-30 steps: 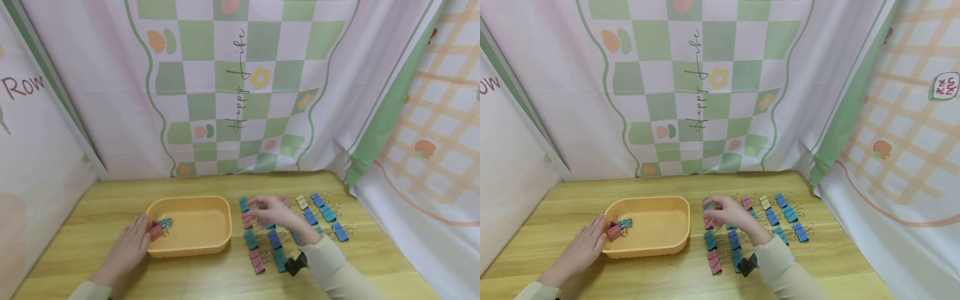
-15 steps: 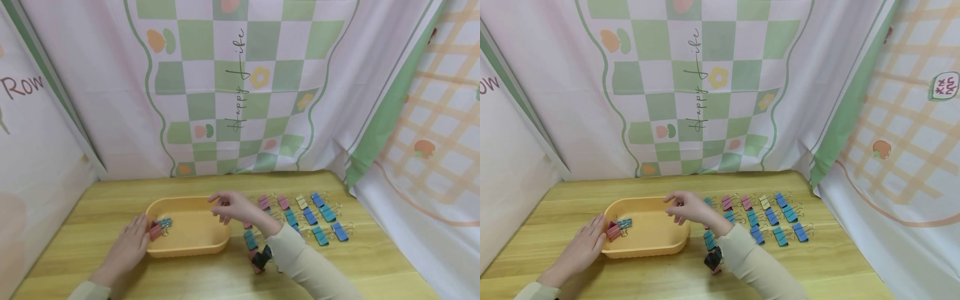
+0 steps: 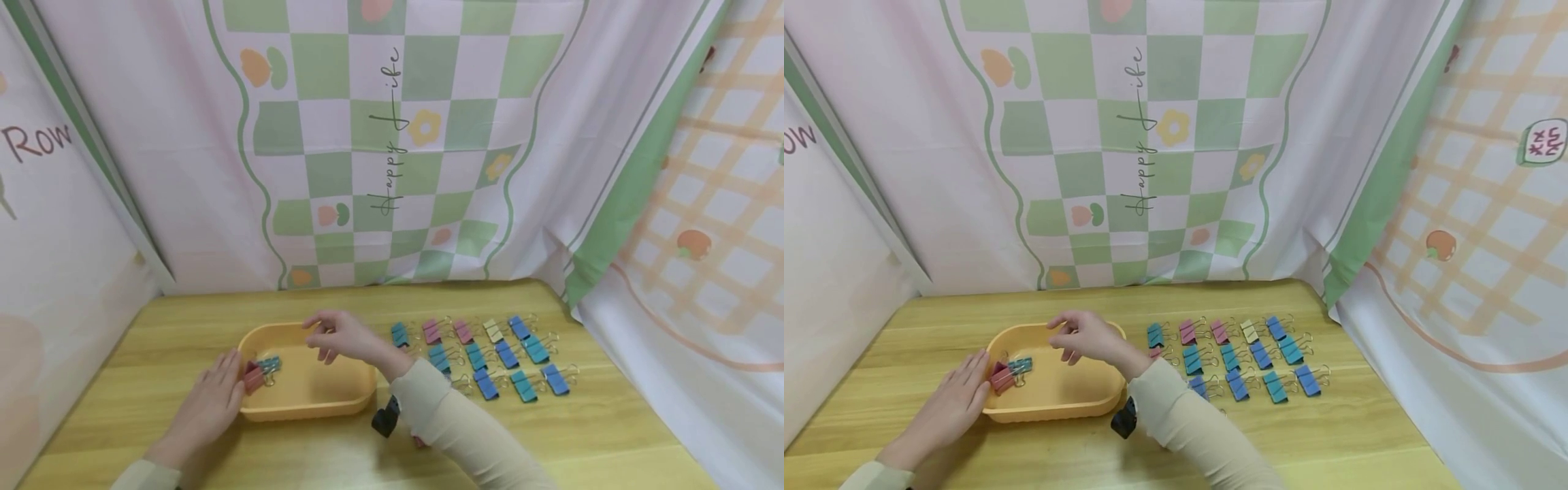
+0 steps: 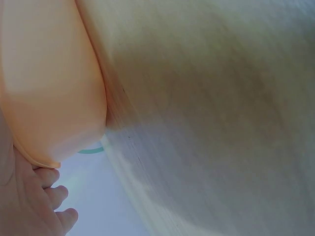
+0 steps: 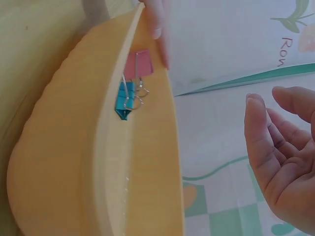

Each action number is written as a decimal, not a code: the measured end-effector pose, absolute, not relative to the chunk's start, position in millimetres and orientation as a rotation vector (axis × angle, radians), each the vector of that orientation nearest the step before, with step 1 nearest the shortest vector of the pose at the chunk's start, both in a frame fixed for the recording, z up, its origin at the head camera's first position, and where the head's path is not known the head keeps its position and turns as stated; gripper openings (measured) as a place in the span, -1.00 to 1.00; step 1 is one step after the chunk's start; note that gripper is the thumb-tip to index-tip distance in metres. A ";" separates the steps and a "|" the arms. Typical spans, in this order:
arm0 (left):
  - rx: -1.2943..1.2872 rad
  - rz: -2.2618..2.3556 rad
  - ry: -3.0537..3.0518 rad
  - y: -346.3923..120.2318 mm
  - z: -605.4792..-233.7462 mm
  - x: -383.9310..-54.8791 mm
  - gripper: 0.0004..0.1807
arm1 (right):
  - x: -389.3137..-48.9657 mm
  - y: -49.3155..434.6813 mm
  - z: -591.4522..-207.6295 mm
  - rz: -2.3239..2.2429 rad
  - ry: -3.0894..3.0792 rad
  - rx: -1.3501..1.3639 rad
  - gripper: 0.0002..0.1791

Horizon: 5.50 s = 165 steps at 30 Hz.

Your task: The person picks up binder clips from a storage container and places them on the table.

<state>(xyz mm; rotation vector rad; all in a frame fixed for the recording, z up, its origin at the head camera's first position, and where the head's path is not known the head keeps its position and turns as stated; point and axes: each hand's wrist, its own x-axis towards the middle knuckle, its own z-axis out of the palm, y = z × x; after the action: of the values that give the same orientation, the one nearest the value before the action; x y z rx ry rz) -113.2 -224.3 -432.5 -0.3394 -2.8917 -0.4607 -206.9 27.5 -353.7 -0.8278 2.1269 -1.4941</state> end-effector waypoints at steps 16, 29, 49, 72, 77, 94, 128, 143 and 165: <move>-0.340 -0.463 -2.895 -224.5 -434.5 -113.6 -0.43 | -214.3 -17.3 -393.6 -1.506 2.024 -0.721 -0.68; -0.350 -0.452 -2.883 -225.2 -434.9 -113.7 -0.43 | -210.1 -32.7 -415.9 -1.386 2.018 -0.653 -0.72; -0.358 -0.465 -2.883 -224.8 -433.5 -114.7 -0.42 | -210.2 -38.9 -420.0 -1.263 2.060 -0.584 -0.69; -0.343 -0.482 -2.892 -223.4 -431.4 -112.7 -0.42 | -204.7 -33.8 -418.9 -1.085 2.242 -0.604 -0.92; -0.339 -0.483 -2.894 -223.2 -432.0 -113.2 -0.42 | -204.5 -25.7 -416.3 -1.093 2.234 -0.645 -0.92; -0.338 -0.479 -2.890 -225.1 -433.8 -114.4 -0.42 | -211.3 11.6 -398.8 -1.246 2.226 -0.729 -0.88; -0.325 -0.477 -2.904 -224.0 -431.4 -114.2 -0.42 | -213.4 87.3 -366.2 -1.427 2.347 -0.667 -0.78; -0.324 -0.464 -2.898 -224.4 -432.7 -114.3 -0.43 | -201.2 132.3 -343.1 -1.642 2.257 -0.606 -0.84; -0.324 -0.468 -2.898 -223.7 -433.2 -113.7 -0.43 | -196.7 210.9 -355.7 -1.670 2.327 -0.540 -0.70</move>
<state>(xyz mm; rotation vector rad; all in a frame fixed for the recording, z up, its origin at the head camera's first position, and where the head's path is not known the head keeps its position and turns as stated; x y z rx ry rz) -113.7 -223.7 -433.2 -0.3244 -2.8985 -0.4682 -196.7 210.9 -355.7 -0.5401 2.3267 -1.6695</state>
